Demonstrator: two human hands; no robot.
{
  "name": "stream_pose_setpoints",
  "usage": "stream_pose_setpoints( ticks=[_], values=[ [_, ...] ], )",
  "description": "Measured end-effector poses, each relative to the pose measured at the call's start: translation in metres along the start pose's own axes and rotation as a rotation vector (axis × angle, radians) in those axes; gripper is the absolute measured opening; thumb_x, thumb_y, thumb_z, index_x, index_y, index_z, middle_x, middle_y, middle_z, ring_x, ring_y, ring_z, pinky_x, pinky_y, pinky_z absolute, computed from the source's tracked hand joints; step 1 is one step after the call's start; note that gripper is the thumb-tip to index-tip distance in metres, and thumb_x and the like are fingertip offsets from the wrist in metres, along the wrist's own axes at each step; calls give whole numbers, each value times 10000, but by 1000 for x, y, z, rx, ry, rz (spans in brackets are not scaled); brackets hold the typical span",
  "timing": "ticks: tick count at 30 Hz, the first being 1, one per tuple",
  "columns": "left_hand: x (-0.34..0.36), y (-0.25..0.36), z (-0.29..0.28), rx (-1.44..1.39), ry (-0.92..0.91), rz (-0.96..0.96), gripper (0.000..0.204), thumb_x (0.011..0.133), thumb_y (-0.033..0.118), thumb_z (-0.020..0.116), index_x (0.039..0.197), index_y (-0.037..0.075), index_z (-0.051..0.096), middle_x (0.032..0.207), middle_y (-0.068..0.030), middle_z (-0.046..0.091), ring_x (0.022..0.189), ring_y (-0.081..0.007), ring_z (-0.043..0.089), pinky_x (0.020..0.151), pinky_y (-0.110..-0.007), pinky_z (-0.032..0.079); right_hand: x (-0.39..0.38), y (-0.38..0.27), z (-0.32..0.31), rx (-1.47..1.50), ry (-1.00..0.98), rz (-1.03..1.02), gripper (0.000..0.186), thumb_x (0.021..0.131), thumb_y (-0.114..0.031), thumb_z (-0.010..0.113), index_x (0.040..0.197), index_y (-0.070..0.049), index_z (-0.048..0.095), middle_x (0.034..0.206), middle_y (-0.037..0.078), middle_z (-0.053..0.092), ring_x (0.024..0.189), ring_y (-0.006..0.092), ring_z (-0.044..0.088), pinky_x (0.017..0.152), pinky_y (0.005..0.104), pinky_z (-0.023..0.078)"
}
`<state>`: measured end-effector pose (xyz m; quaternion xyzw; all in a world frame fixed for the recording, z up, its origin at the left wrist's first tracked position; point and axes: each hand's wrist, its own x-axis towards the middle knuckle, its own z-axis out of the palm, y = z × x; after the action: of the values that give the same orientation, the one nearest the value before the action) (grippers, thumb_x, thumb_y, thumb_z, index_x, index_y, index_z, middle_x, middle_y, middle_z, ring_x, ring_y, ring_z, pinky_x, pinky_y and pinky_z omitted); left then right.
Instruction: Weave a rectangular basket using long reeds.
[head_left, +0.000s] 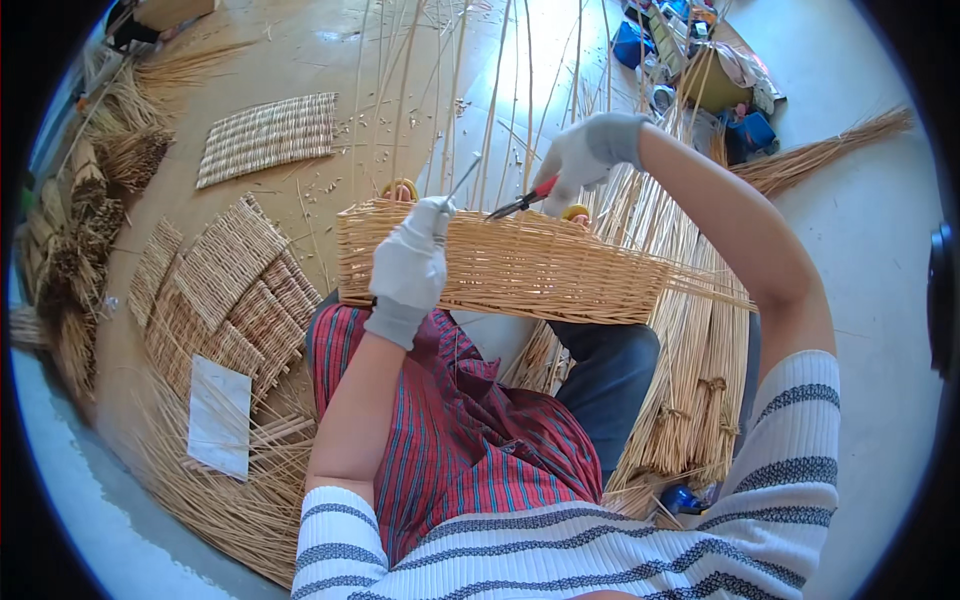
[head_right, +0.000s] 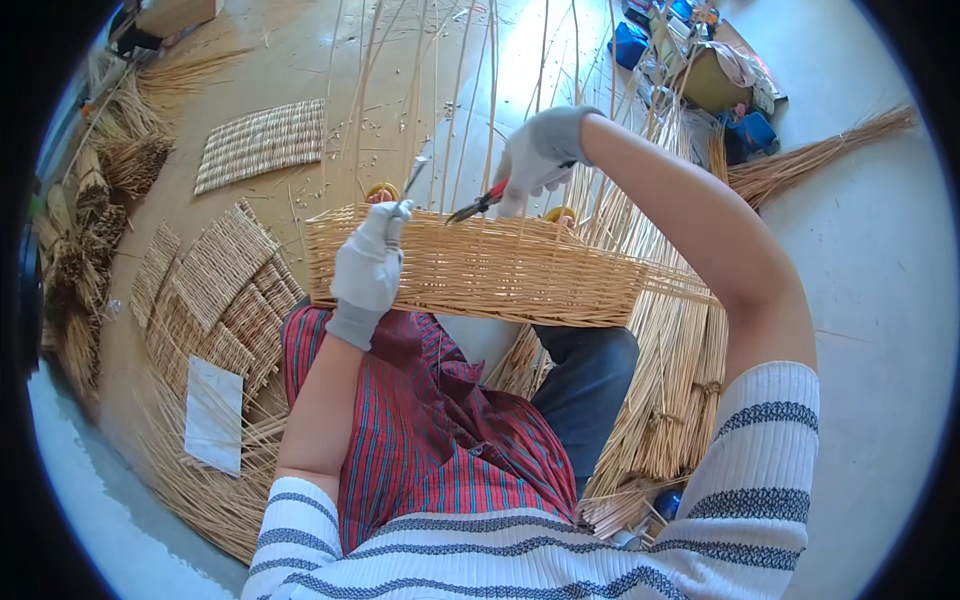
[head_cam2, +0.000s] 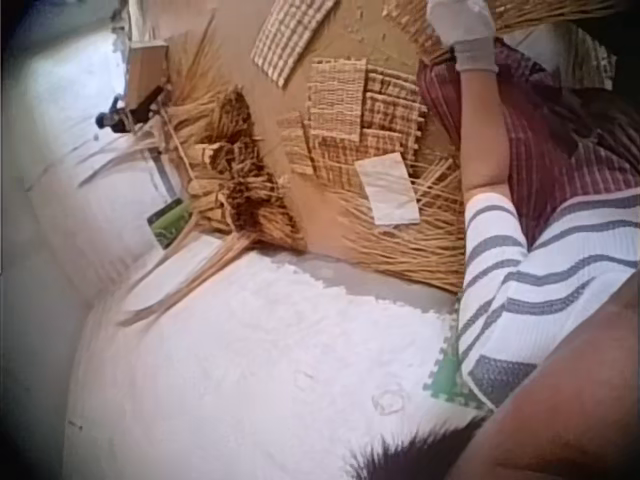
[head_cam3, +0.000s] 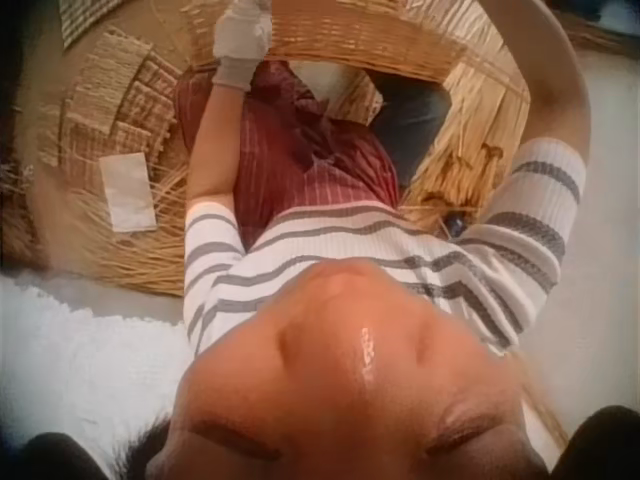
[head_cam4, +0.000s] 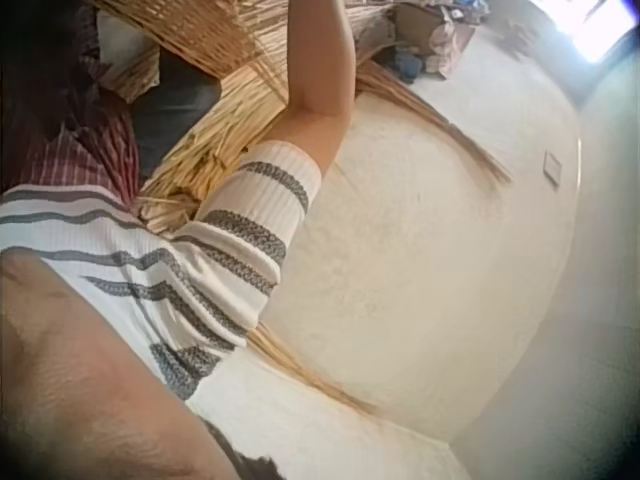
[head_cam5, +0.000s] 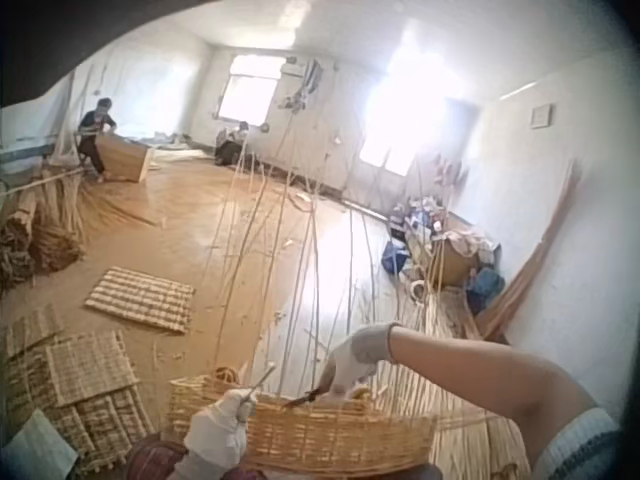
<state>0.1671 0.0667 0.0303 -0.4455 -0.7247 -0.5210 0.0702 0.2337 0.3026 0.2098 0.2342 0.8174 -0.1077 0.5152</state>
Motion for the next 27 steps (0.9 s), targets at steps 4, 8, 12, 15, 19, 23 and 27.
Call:
stream_pose_setpoints(
  ticks=[4, 8, 12, 15, 19, 23, 27],
  values=[
    [-2, 3, 15, 9, -72, -90, 94, 1013, 160, 565, 1082, 114, 610, 897, -169, 699, 768, -402, 666, 626, -483, 516, -14, -20, 6, -259, 279, -27, 599, 758, -494, 723, 1269, -182, 709, 1065, 108, 744, 956, 265, 686, 826, 376, 529],
    [-4, -1, 12, -162, -140, -247, 107, 1018, 151, 552, 1083, 107, 625, 909, -184, 698, 810, -413, 663, 655, -493, 506, -32, -13, 38, -218, 488, -53, 546, 724, -380, 726, 1239, -199, 722, 1027, 89, 751, 932, 270, 695, 824, 386, 541],
    [0, -4, 4, -110, -207, -206, 122, 1013, 165, 560, 1100, 101, 617, 914, -199, 695, 846, -414, 666, 685, -503, 512, -49, 9, 74, -140, 586, -163, 530, 740, -335, 735, 1211, -96, 690, 906, 141, 718, 824, 297, 687, 774, 412, 530],
    [11, -8, 1, -78, -280, -139, 134, 1008, 183, 566, 1106, 102, 609, 901, -209, 691, 841, -411, 668, 689, -505, 513, -40, 3, 113, 54, 811, -198, 284, 779, -188, 690, 1034, -70, 642, 941, 186, 688, 889, 341, 683, 819, 438, 539],
    [35, -13, 0, -61, -432, -5, 138, 984, 156, 552, 1101, 99, 601, 880, -216, 688, 830, -408, 675, 698, -506, 517, 12, -27, 150, -156, 1248, -477, 344, 706, -163, 764, 1020, -133, 628, 1380, 137, 574, 1327, 364, 493, 1153, 544, 332],
    [51, -17, 0, -137, -481, 5, 136, 978, 166, 561, 1069, 87, 625, 890, -231, 682, 869, -408, 674, 748, -489, 520, 57, -53, 167, -157, 1265, -453, 479, 663, -225, 816, 1085, -125, 612, 1446, 191, 507, 1330, 400, 486, 1138, 543, 344],
    [53, -20, -1, -214, -523, -2, 163, 1009, 153, 534, 1073, 40, 632, 957, -227, 686, 957, -418, 659, 814, -417, 509, 68, -57, 169, -39, 1301, -437, 450, 684, -242, 797, 1066, -106, 603, 1363, 188, 551, 1253, 383, 535, 1025, 495, 422]
  ],
)
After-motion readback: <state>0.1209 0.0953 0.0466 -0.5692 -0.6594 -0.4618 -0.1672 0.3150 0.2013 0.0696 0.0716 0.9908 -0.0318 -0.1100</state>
